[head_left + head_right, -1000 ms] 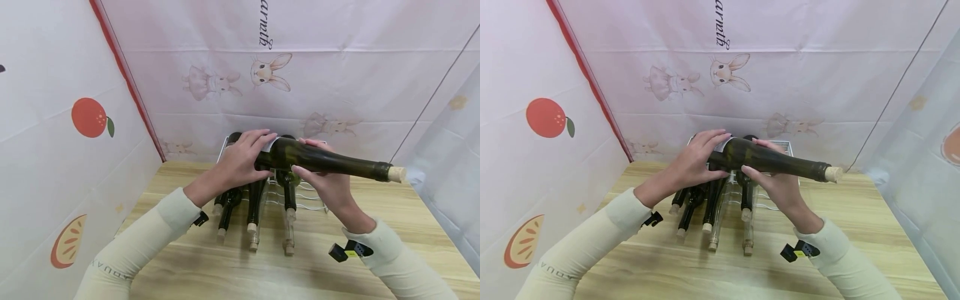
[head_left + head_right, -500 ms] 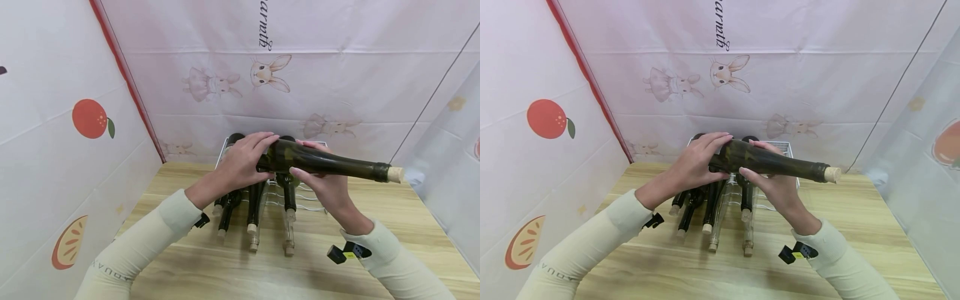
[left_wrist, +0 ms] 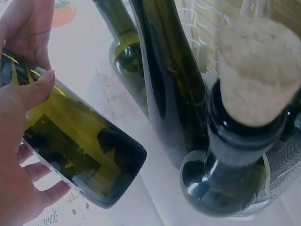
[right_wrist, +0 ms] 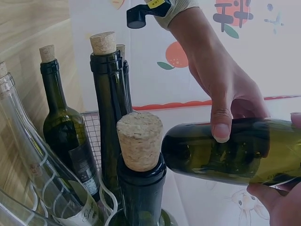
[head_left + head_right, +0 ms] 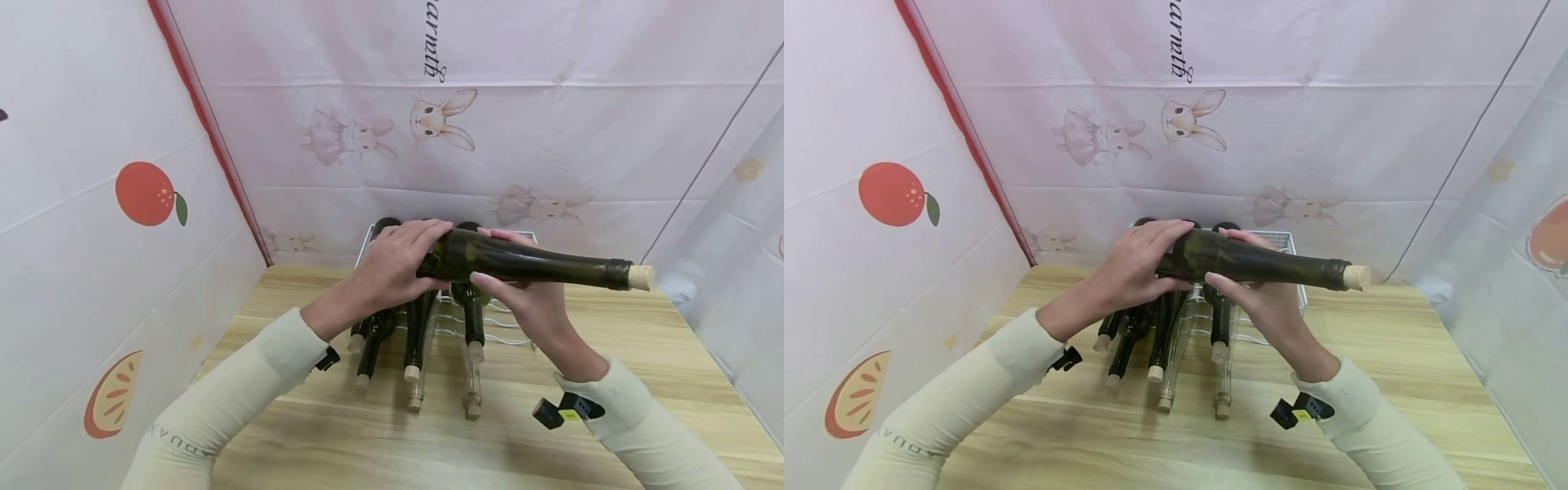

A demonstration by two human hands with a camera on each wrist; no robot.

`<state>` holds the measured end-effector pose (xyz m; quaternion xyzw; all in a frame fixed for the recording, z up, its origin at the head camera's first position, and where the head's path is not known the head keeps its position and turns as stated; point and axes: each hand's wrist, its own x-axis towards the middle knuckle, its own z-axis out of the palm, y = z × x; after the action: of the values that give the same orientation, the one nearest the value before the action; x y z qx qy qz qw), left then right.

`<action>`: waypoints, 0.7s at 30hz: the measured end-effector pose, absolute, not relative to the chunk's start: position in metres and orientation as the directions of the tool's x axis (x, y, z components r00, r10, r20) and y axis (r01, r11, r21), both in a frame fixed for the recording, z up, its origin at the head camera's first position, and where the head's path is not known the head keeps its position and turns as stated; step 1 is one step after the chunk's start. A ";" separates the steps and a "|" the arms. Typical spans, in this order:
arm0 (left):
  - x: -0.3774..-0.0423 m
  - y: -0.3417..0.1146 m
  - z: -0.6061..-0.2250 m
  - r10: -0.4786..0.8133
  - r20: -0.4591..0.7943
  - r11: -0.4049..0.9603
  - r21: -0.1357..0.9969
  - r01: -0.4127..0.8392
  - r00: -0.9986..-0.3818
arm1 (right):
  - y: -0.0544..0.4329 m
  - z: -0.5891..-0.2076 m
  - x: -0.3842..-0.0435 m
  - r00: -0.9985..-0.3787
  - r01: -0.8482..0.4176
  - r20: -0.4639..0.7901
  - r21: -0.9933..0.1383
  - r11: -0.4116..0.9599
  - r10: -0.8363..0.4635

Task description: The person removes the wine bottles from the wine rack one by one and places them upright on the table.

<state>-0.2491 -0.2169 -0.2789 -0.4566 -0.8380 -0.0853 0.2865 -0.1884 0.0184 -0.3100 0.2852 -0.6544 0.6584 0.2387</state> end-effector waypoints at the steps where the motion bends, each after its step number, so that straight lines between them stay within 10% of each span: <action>1: -0.249 -0.217 -0.279 0.718 0.557 0.569 -0.125 0.813 -0.417 | 0.019 -0.310 -0.189 -0.727 -0.683 0.684 -0.730 -0.032 -0.064; 21: -0.253 -0.233 -0.274 0.723 0.579 0.574 -0.199 0.795 -0.377 | 0.017 -0.314 -0.190 -0.803 -0.580 0.576 -0.814 -0.020 -0.154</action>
<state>-0.2526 -0.2326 -0.2743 -0.4583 -0.8278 -0.0564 0.3187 -0.1902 0.0166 -0.3140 0.2696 -0.6810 0.6615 0.1612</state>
